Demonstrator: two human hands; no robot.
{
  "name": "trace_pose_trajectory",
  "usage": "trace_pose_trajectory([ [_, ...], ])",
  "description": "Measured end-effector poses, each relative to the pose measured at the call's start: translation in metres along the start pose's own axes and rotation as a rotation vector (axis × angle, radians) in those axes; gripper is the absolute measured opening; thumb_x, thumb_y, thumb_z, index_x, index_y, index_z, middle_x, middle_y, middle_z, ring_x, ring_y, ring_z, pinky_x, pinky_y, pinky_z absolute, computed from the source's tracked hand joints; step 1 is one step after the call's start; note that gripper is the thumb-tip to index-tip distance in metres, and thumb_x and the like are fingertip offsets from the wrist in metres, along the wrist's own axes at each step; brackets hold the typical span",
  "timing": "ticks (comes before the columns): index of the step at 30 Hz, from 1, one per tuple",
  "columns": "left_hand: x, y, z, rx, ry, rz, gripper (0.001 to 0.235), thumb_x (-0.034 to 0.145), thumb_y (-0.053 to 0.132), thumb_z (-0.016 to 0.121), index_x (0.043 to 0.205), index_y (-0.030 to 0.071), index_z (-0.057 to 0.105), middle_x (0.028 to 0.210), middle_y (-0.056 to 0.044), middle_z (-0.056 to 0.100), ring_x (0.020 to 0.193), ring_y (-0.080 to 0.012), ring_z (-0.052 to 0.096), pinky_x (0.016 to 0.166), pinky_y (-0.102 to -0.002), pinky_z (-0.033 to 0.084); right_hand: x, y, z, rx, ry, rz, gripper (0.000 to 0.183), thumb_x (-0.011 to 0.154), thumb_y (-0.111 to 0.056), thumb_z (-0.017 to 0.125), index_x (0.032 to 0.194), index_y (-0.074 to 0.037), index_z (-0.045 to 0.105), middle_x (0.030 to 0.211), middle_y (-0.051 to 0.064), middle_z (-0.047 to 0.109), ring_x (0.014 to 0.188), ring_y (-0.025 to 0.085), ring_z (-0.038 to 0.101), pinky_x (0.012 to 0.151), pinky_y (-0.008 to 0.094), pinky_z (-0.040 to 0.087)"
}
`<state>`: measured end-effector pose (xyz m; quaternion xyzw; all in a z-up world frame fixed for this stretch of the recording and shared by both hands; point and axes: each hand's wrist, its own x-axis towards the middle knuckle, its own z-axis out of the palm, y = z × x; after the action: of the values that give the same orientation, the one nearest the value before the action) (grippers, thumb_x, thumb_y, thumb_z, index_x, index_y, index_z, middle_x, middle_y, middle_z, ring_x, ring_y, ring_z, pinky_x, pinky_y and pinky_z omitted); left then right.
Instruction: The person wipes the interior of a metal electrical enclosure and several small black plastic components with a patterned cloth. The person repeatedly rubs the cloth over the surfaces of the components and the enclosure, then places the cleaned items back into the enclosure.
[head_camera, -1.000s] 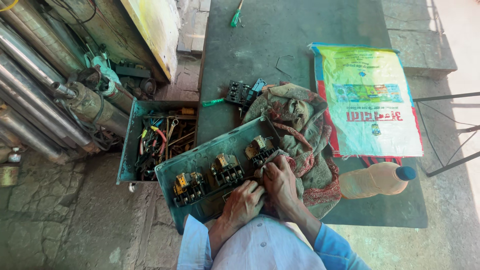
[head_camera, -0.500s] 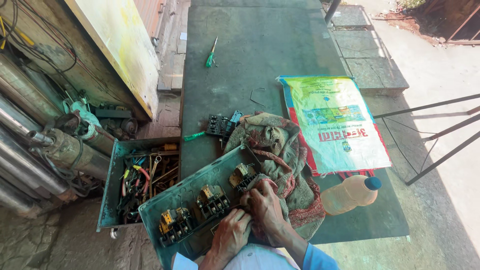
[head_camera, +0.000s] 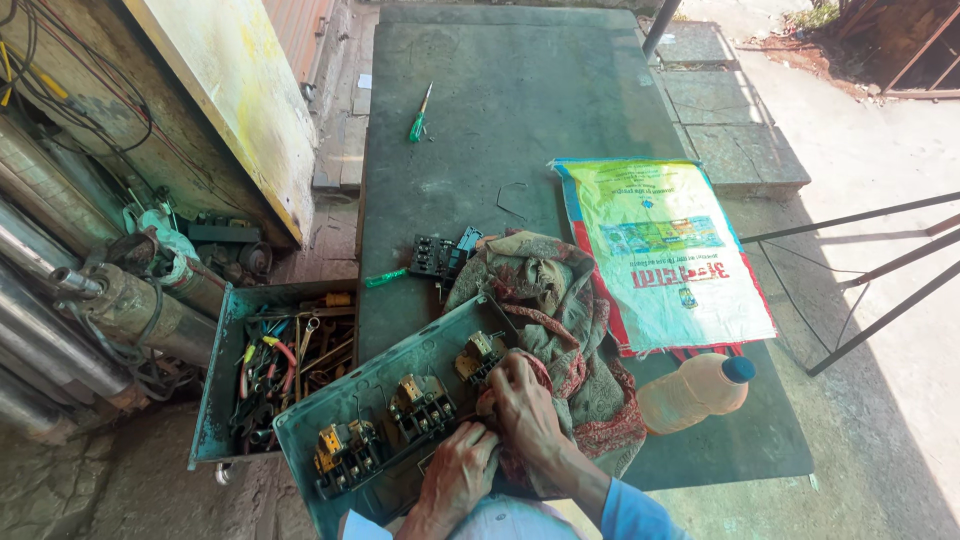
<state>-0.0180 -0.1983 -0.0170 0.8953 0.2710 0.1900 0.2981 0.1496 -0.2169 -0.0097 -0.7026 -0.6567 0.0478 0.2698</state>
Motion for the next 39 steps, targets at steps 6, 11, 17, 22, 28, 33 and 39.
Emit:
trace_pose_trajectory([
  [6, -0.007, -0.002, 0.002, -0.019, 0.1, 0.065, 0.007, 0.081, 0.005, 0.07, 0.087, 0.003, 0.065, 0.09, -0.015, 0.063, 0.091, -0.0357, 0.064, 0.076, -0.045, 0.054, -0.002, 0.004, -0.011, 0.232, 0.028, -0.022, 0.028, 0.075, -0.002, 0.071, 0.102, -0.006, 0.064, 0.12, 0.018, 0.054, 0.105, 0.037, 0.063, 0.083, 0.043, 0.057],
  [11, -0.005, 0.0, -0.001, -0.011, 0.1, 0.053, 0.013, 0.082, 0.005, 0.07, 0.094, 0.002, 0.066, 0.09, -0.014, 0.064, 0.092, -0.0337, 0.064, 0.077, -0.044, 0.055, 0.004, 0.022, -0.043, 0.281, 0.383, 0.3, 0.015, 0.081, -0.006, 0.082, 0.091, -0.005, 0.07, 0.117, 0.009, 0.062, 0.106, 0.027, 0.066, 0.086, 0.037, 0.057],
  [17, 0.0, 0.003, -0.001, -0.021, 0.101, 0.08, 0.018, 0.083, 0.007, 0.072, 0.099, 0.001, 0.067, 0.093, -0.014, 0.065, 0.093, -0.033, 0.065, 0.079, -0.043, 0.055, -0.003, 0.006, -0.025, 0.156, 0.211, -0.145, 0.049, 0.064, 0.005, 0.077, 0.113, 0.002, 0.075, 0.124, 0.02, 0.056, 0.117, 0.036, 0.058, 0.095, 0.045, 0.051],
  [22, -0.007, 0.002, 0.001, -0.012, 0.112, 0.065, 0.023, 0.084, 0.008, 0.073, 0.104, 0.0, 0.067, 0.095, -0.014, 0.066, 0.094, -0.0324, 0.065, 0.08, -0.042, 0.055, 0.006, 0.027, -0.018, 0.105, 0.038, -0.158, 0.044, 0.065, 0.01, 0.074, 0.108, -0.002, 0.078, 0.122, 0.016, 0.062, 0.117, 0.035, 0.059, 0.097, 0.042, 0.052],
  [28, -0.005, 0.002, -0.002, -0.053, 0.163, 0.04, 0.028, 0.087, 0.01, 0.074, 0.113, 0.0, 0.068, 0.098, -0.014, 0.068, 0.095, -0.0311, 0.066, 0.081, -0.04, 0.056, 0.008, 0.063, -0.052, 0.243, 0.328, 0.229, 0.03, 0.073, 0.003, 0.076, 0.103, -0.003, 0.075, 0.119, 0.013, 0.071, 0.112, 0.028, 0.07, 0.099, 0.036, 0.055],
  [33, -0.006, 0.005, 0.0, -0.043, 0.16, 0.075, 0.027, 0.087, 0.01, 0.073, 0.112, 0.001, 0.068, 0.1, -0.014, 0.068, 0.096, -0.0316, 0.065, 0.082, -0.04, 0.055, -0.008, 0.029, -0.028, 1.184, 0.111, 0.617, 0.048, 0.092, -0.017, 0.058, 0.136, 0.0, 0.061, 0.135, 0.019, 0.06, 0.118, 0.028, 0.062, 0.098, 0.04, 0.051],
  [39, -0.004, 0.005, 0.002, -0.039, 0.106, 0.093, 0.026, 0.086, 0.01, 0.073, 0.11, 0.001, 0.068, 0.1, -0.014, 0.068, 0.097, -0.0321, 0.065, 0.082, -0.041, 0.055, -0.004, 0.046, -0.018, 0.037, 0.031, -0.154, 0.055, 0.077, -0.008, 0.069, 0.13, 0.0, 0.062, 0.137, 0.022, 0.061, 0.13, 0.037, 0.057, 0.111, 0.045, 0.045],
])
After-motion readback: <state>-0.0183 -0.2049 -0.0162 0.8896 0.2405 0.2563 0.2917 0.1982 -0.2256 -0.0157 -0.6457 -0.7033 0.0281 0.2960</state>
